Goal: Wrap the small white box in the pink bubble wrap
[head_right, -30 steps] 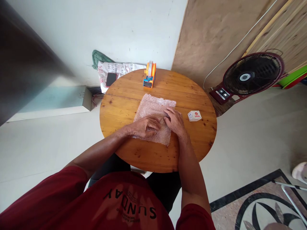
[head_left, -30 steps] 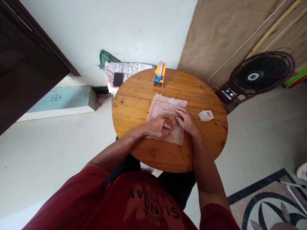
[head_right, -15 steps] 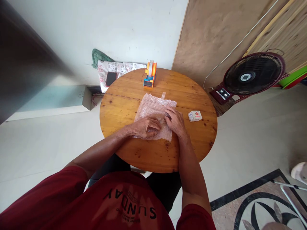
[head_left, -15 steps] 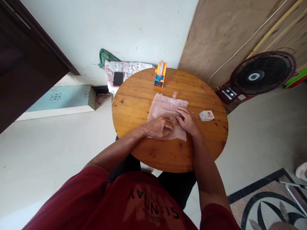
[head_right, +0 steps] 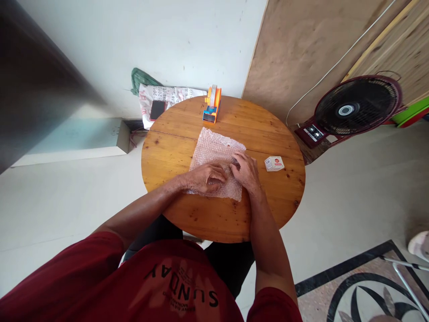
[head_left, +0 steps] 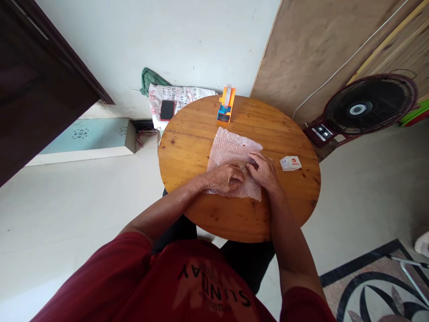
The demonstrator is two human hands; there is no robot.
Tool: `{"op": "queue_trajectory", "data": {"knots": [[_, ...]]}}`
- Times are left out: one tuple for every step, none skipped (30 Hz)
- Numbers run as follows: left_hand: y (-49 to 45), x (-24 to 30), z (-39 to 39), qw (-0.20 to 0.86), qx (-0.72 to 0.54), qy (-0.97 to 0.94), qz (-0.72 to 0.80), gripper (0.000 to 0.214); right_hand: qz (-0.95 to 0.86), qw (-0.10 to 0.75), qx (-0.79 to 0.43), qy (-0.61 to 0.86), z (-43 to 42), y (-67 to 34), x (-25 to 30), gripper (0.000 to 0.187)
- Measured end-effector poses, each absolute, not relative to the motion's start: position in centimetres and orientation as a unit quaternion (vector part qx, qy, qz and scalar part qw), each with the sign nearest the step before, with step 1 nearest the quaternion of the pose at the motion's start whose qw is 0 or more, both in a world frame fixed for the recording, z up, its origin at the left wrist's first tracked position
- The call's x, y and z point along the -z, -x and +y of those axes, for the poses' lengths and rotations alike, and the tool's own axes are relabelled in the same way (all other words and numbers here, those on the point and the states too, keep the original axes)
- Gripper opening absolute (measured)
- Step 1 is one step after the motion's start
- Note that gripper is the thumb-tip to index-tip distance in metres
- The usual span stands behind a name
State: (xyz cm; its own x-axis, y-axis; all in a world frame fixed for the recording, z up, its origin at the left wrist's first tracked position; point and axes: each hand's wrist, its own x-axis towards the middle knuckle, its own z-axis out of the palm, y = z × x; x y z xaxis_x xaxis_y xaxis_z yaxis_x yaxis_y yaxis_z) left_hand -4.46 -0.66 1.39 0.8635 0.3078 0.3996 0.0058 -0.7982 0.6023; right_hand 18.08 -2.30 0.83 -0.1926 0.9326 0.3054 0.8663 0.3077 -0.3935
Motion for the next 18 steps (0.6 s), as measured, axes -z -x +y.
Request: {"op": "queue_trajectory", "data": {"knots": [[4.46, -1.39, -0.65, 0.307, -0.247, -0.915, 0.086, 0.015, -0.770, 0.245, -0.066, 0.585, -2.30, -18.11, -0.78, 0.037], [4.46, -1.40, -0.66, 0.308, -0.245, -0.915, 0.087, 0.015, -0.771, 0.244, -0.065, 0.585, -2.30, -18.16, -0.75, 0.036], [4.46, -1.42, -0.66, 0.309, -0.244, -0.915, 0.088, 0.016, -0.771, 0.245, -0.064, 0.584, -2.30, -18.22, -0.73, 0.035], [4.45, -1.43, -0.67, 0.310, -0.243, -0.915, 0.089, 0.016, -0.770, 0.249, -0.062, 0.584, -2.30, -18.28, -0.72, 0.034], [4.43, -1.44, -0.66, 0.311, -0.242, -0.915, 0.091, 0.016, -0.767, 0.254, -0.060, 0.586, -2.29, -18.36, -0.72, 0.033], [4.41, -1.44, -0.65, 0.312, -0.240, -0.915, 0.092, 0.016, -0.764, 0.260, -0.057, 0.589, -2.29, -18.43, -0.73, 0.032], [4.40, -1.44, -0.63, 0.313, -0.239, -0.915, 0.093, 0.016, -0.758, 0.266, -0.054, 0.593, -2.27, -18.50, -0.75, 0.032], [4.39, -1.43, -0.60, 0.313, -0.238, -0.915, 0.094, 0.016, -0.753, 0.271, -0.050, 0.598, -2.26, -18.56, -0.77, 0.031], [4.38, -1.43, -0.57, 0.314, -0.236, -0.914, 0.096, 0.016, -0.748, 0.275, -0.046, 0.602, -2.24, -18.60, -0.79, 0.031], [4.38, -1.44, -0.54, 0.315, -0.234, -0.915, 0.099, 0.016, -0.745, 0.277, -0.043, 0.605, -2.22, -18.62, -0.80, 0.031], [4.38, -1.44, -0.51, 0.315, -0.232, -0.915, 0.101, 0.016, -0.744, 0.278, -0.042, 0.607, -2.20, -18.61, -0.81, 0.032], [4.38, -1.45, -0.49, 0.316, -0.230, -0.915, 0.101, 0.015, -0.744, 0.276, -0.042, 0.607, -2.20, -18.59, -0.80, 0.033], [4.39, -1.45, -0.48, 0.316, -0.229, -0.915, 0.101, 0.015, -0.745, 0.272, -0.044, 0.608, -2.20, -18.55, -0.79, 0.033], [4.39, -1.45, -0.47, 0.317, -0.229, -0.915, 0.099, 0.015, -0.747, 0.265, -0.047, 0.609, -2.21, -18.49, -0.78, 0.033], [4.38, -1.42, -0.46, 0.317, -0.230, -0.915, 0.097, 0.015, -0.748, 0.257, -0.050, 0.610, -2.23, -18.42, -0.76, 0.033], [4.37, -1.39, -0.45, 0.316, -0.231, -0.915, 0.096, 0.015, -0.750, 0.250, -0.052, 0.611, -2.26, -18.36, -0.74, 0.033], [4.36, -1.34, -0.44, 0.316, -0.232, -0.915, 0.098, 0.016, -0.751, 0.245, -0.053, 0.611, -2.29, -18.31, -0.73, 0.032], [4.35, -1.30, -0.43, 0.315, -0.232, -0.915, 0.099, 0.016, -0.752, 0.243, -0.053, 0.611, -2.31, -18.27, -0.71, 0.032]]}}
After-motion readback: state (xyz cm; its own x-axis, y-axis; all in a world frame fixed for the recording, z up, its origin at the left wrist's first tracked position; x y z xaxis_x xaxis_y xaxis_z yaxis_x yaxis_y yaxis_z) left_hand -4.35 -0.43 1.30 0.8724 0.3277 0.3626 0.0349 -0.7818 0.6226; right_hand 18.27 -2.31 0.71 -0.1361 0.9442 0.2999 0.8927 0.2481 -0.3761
